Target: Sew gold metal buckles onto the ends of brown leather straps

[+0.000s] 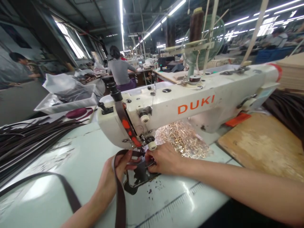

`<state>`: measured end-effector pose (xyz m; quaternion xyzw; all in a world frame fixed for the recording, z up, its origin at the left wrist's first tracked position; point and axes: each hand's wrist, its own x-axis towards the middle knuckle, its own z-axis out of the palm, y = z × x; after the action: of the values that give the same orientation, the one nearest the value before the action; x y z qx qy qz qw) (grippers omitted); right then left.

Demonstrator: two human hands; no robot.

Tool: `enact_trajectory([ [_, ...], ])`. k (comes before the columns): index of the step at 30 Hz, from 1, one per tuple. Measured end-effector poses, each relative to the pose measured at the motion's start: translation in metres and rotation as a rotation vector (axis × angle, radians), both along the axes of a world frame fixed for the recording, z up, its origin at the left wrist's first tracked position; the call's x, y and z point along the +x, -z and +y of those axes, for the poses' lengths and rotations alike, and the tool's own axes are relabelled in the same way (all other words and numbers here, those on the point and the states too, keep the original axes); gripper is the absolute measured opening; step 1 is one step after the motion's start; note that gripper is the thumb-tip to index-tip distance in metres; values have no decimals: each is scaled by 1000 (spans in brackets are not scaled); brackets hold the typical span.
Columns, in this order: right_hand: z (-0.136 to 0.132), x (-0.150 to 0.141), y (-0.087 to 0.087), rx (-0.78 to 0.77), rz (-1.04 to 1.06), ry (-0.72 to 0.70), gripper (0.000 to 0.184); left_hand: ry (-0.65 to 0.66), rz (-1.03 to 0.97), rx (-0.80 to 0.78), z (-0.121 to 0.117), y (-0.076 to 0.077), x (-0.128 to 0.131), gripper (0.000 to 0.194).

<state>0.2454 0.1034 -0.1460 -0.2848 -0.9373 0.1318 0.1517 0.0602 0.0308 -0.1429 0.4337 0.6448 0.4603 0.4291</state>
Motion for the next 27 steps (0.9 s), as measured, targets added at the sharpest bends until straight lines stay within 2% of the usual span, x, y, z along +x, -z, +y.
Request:
enact_trajectory([
  [3, -2, -2, 4, -10, 29, -31, 17, 0, -117, 2, -2, -2, 5, 43],
  [7, -4, -3, 8, -8, 63, -71, 19, -15, -414, 1, -4, 0, 12, 35],
  [11, -7, -2, 10, 25, 73, -122, 18, 6, -586, 90, -5, 6, 15, 29],
  [15, -10, -2, 11, 57, 64, -152, 15, 20, -334, 140, -2, 8, 14, 27],
  [18, -6, 2, 12, 49, 64, -150, 7, 88, -158, 113, 0, 2, 9, 26],
  [20, -1, 7, 11, 58, 65, -119, 16, 169, -8, 123, 0, -5, 4, 18],
  [23, 6, 15, 5, 118, 47, 3, 17, 260, 347, 169, -3, -13, -2, 8],
  [25, 8, 17, -1, 145, 31, 81, 21, 282, 528, 199, -5, -14, -3, 14],
  [27, 7, 15, -7, 155, 2, 119, 35, 284, 625, 217, -6, -13, -3, 20],
])
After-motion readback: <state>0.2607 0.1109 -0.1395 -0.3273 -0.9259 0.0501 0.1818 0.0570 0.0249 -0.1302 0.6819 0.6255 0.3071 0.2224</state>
